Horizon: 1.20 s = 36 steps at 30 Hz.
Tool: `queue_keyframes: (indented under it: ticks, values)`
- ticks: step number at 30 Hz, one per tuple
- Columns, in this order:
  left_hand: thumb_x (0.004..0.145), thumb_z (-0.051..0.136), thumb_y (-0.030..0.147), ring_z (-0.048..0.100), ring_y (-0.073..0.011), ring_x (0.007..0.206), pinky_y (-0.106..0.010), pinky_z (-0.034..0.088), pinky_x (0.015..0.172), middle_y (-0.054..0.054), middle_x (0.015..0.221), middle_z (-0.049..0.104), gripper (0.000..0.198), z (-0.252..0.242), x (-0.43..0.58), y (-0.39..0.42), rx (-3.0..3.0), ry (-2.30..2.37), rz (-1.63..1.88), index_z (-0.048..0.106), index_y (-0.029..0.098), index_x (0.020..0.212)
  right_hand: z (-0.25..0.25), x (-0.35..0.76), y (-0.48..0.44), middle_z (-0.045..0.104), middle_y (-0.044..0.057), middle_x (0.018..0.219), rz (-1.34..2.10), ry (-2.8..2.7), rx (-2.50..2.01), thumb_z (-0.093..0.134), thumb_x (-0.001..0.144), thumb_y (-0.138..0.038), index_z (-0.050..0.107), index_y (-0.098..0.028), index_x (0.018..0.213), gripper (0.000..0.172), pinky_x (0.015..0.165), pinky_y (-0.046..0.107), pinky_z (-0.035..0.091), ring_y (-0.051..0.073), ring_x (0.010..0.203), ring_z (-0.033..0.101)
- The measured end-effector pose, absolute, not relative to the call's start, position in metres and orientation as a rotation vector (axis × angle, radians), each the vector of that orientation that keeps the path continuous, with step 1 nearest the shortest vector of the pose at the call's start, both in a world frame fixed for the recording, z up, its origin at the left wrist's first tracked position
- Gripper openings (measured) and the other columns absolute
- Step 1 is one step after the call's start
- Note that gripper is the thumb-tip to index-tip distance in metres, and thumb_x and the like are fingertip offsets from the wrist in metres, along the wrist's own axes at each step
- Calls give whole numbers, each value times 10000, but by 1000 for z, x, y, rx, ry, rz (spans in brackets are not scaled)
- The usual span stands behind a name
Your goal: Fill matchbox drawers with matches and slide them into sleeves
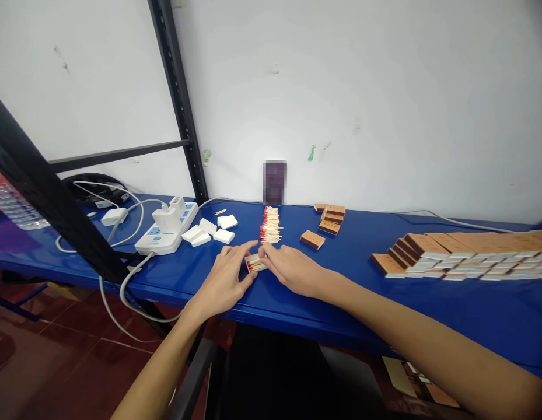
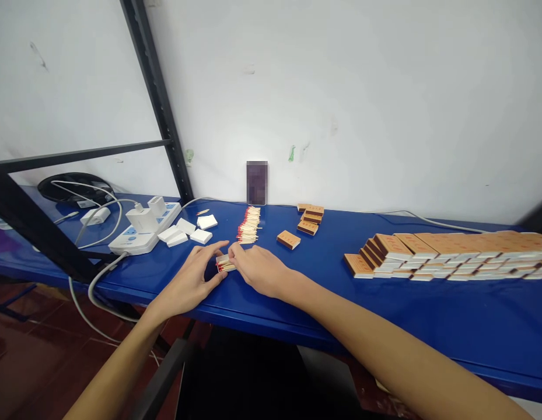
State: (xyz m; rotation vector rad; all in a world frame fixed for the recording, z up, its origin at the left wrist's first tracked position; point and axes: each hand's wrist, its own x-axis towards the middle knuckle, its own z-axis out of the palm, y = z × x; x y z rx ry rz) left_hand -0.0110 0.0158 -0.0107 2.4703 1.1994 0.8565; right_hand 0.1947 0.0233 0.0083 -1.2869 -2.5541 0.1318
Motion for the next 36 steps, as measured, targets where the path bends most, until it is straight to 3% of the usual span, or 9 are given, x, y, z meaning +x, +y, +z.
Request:
queue_keyframes:
  ticks: [9,13,17,25,36]
  values:
    - [920,535,256,465,-243,1162,-423,394,1015,-48,1253,567,533,-6,-10,12,2476,1169,826,372,308,1424,5,210,40,674,72,941,178,-2419,-1375,269,1027,-274,430,-192,1159,224,665,272,354,200,812,631]
    - [938,518,330,474,-242,1130,-425,390,1007,-43,1220,588,417,-4,-8,12,2479,1185,807,469,295,1350,1,220,53,674,84,1058,94,-2390,-1500,286,1022,-287,468,-200,1130,229,722,288,374,215,920,636]
    - [953,490,380,490,-242,1088,-422,397,976,-38,1172,610,335,-3,-7,12,2497,1204,768,547,285,1269,-2,224,59,680,76,1076,50,-2397,-1557,313,1014,-294,485,-208,1132,226,765,310,380,228,959,642]
    - [935,528,349,498,-237,1084,-419,396,989,-37,1159,612,325,-2,-7,12,2519,1192,779,560,269,1248,-8,226,64,666,86,1128,75,-2402,-1549,350,1002,-272,520,-204,1136,228,797,299,403,226,1044,620]
    - [893,586,234,490,-241,1131,-421,414,1005,-38,1185,587,408,-4,-8,13,2546,1099,857,528,289,1293,-7,227,64,677,50,924,115,-2405,-1500,381,992,-292,525,-213,1006,165,657,267,345,191,801,616]
